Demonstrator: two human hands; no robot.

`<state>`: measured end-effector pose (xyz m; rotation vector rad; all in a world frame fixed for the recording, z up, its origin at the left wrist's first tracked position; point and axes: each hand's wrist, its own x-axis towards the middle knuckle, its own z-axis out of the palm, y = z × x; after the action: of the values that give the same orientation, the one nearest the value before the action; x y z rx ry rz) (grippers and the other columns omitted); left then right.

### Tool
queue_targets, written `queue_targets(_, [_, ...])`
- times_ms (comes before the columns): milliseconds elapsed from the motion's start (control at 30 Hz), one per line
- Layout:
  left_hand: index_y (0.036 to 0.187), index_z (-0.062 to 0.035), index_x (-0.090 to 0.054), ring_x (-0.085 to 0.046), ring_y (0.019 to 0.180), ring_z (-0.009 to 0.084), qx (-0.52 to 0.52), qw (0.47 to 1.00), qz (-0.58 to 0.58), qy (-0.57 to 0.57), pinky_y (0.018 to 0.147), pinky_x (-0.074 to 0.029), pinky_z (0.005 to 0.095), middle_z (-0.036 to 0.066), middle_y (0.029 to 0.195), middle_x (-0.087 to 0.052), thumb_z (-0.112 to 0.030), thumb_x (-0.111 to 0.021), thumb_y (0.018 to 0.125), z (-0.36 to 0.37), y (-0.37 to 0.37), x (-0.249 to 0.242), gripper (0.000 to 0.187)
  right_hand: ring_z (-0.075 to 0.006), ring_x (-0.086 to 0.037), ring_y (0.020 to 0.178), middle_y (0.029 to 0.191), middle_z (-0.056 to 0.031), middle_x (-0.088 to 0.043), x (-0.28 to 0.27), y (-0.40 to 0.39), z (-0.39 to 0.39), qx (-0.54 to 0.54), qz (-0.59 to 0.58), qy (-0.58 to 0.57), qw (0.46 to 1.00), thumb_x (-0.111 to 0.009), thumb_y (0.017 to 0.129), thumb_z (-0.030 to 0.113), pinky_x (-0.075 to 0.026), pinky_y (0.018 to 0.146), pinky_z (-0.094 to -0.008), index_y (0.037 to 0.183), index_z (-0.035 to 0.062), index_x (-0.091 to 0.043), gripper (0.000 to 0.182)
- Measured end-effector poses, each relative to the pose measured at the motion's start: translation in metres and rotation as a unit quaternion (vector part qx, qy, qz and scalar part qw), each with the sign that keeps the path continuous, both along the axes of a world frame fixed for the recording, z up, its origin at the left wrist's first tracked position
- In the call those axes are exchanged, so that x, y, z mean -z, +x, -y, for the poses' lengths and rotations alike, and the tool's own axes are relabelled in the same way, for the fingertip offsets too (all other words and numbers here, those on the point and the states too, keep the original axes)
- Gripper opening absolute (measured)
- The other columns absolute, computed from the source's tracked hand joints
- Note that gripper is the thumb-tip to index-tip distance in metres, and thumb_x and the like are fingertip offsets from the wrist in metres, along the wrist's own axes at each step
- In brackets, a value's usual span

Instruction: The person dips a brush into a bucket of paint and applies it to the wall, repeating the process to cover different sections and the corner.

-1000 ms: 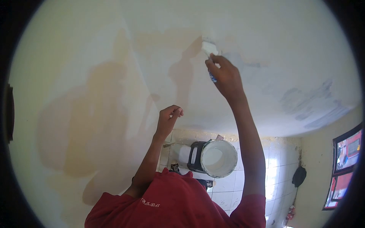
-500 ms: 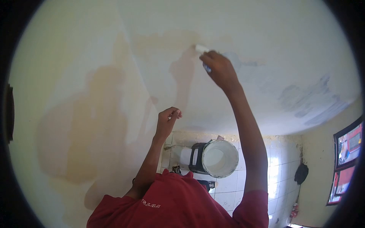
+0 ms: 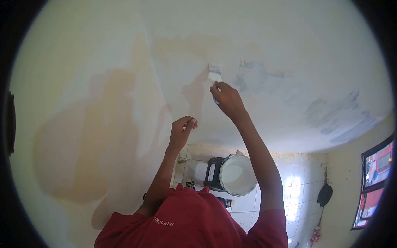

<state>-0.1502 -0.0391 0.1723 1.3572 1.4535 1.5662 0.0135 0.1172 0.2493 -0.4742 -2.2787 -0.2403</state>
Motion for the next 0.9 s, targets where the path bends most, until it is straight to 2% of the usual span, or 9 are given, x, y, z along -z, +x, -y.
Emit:
queue_targets(133, [0.090,0.0031,-0.067,-0.064,0.076,0.0132,-0.002,1.000,-0.004,0.005,0.073,-0.050,0.0281,0.007,0.080,-0.068,-0.011,-0.056,0.098,0.002,-0.002,-0.002,0.019,-0.0329,-0.067,0.094,0.104,-0.0172,-0.066,-0.009,0.002,0.004,-0.019,0.020,-0.047,0.998,-0.066,0.079,0.002,-0.057,0.075,-0.0415,0.103,0.0040,-0.064,0.025])
queue_targets(300, [0.089,0.0033,-0.067,-0.064,0.075,0.0135,0.000,1.000,-0.013,0.014,0.072,-0.051,0.0285,0.007,0.079,-0.068,-0.010,-0.056,0.097,0.002,-0.003,-0.002,0.019,-0.0340,-0.065,0.092,0.100,-0.0161,-0.065,-0.086,-0.006,-0.027,-0.021,-0.029,0.043,0.998,-0.064,0.081,0.001,-0.055,0.076,-0.0423,0.102,0.0048,-0.065,0.021])
queue_targets(400, [0.089,0.0034,-0.067,-0.064,0.075,0.0137,-0.005,1.000,-0.010,0.010,0.072,-0.051,0.0287,0.007,0.079,-0.068,-0.011,-0.056,0.097,0.004,-0.004,-0.005,0.019,-0.0330,-0.067,0.097,0.105,-0.0159,-0.066,-0.126,-0.013,-0.017,-0.017,-0.086,0.101,0.991,-0.065,0.080,-0.001,-0.057,0.079,-0.0393,0.103,0.0046,-0.065,0.023])
queue_targets(500, [0.089,0.0035,-0.067,-0.064,0.075,0.0137,-0.007,1.000,-0.008,0.018,0.072,-0.051,0.0286,0.007,0.079,-0.068,-0.011,-0.056,0.098,0.004,-0.008,-0.006,0.020,-0.0329,-0.067,0.101,0.109,-0.0170,-0.066,-0.117,-0.017,-0.003,-0.009,-0.089,0.119,0.989,-0.065,0.080,-0.002,-0.057,0.080,-0.0386,0.104,0.0042,-0.065,0.025])
queue_targets(600, [0.090,0.0036,-0.067,-0.064,0.076,0.0136,-0.009,1.000,-0.001,0.014,0.072,-0.051,0.0283,0.007,0.079,-0.068,-0.011,-0.056,0.098,0.005,-0.011,-0.006,0.020,-0.0328,-0.067,0.099,0.109,-0.0176,-0.066,-0.067,-0.027,-0.013,-0.001,-0.050,0.105,0.993,-0.065,0.079,-0.001,-0.057,0.079,-0.0395,0.106,0.0043,-0.064,0.027])
queue_targets(700, [0.090,0.0036,-0.067,-0.064,0.076,0.0134,-0.007,1.000,0.004,0.020,0.073,-0.050,0.0281,0.007,0.079,-0.068,-0.011,-0.055,0.098,0.005,-0.013,-0.007,0.020,-0.0324,-0.067,0.091,0.101,-0.0151,-0.065,-0.026,-0.032,-0.013,-0.030,-0.002,0.018,0.999,-0.066,0.079,-0.001,-0.057,0.074,-0.0409,0.104,0.0041,-0.063,0.026])
queue_targets(800, [0.090,0.0034,-0.067,-0.064,0.076,0.0133,-0.006,1.000,0.002,0.018,0.073,-0.050,0.0282,0.007,0.079,-0.068,-0.012,-0.056,0.098,0.008,-0.015,-0.009,0.020,-0.0320,-0.066,0.087,0.096,-0.0144,-0.064,-0.017,-0.032,0.007,-0.032,0.029,-0.031,0.999,-0.066,0.078,-0.001,-0.056,0.071,-0.0415,0.102,0.0044,-0.063,0.024])
queue_targets(833, [0.090,0.0033,-0.067,-0.064,0.076,0.0132,-0.008,1.000,-0.004,0.015,0.073,-0.050,0.0282,0.007,0.079,-0.068,-0.012,-0.056,0.098,0.008,-0.017,-0.009,0.021,-0.0318,-0.066,0.086,0.095,-0.0139,-0.063,-0.019,-0.033,0.012,-0.056,-0.008,-0.032,0.998,-0.066,0.078,-0.002,-0.055,0.069,-0.0417,0.100,0.0044,-0.062,0.023])
queue_targets(900, [0.090,0.0032,-0.067,-0.064,0.076,0.0132,-0.013,1.000,-0.009,0.013,0.073,-0.050,0.0282,0.007,0.079,-0.068,-0.012,-0.056,0.098,0.008,-0.018,-0.009,0.021,-0.0330,-0.066,0.089,0.097,-0.0150,-0.065,-0.032,-0.033,0.010,-0.052,0.005,-0.038,0.998,-0.067,0.077,-0.003,-0.055,0.073,-0.0412,0.101,0.0033,-0.064,0.025])
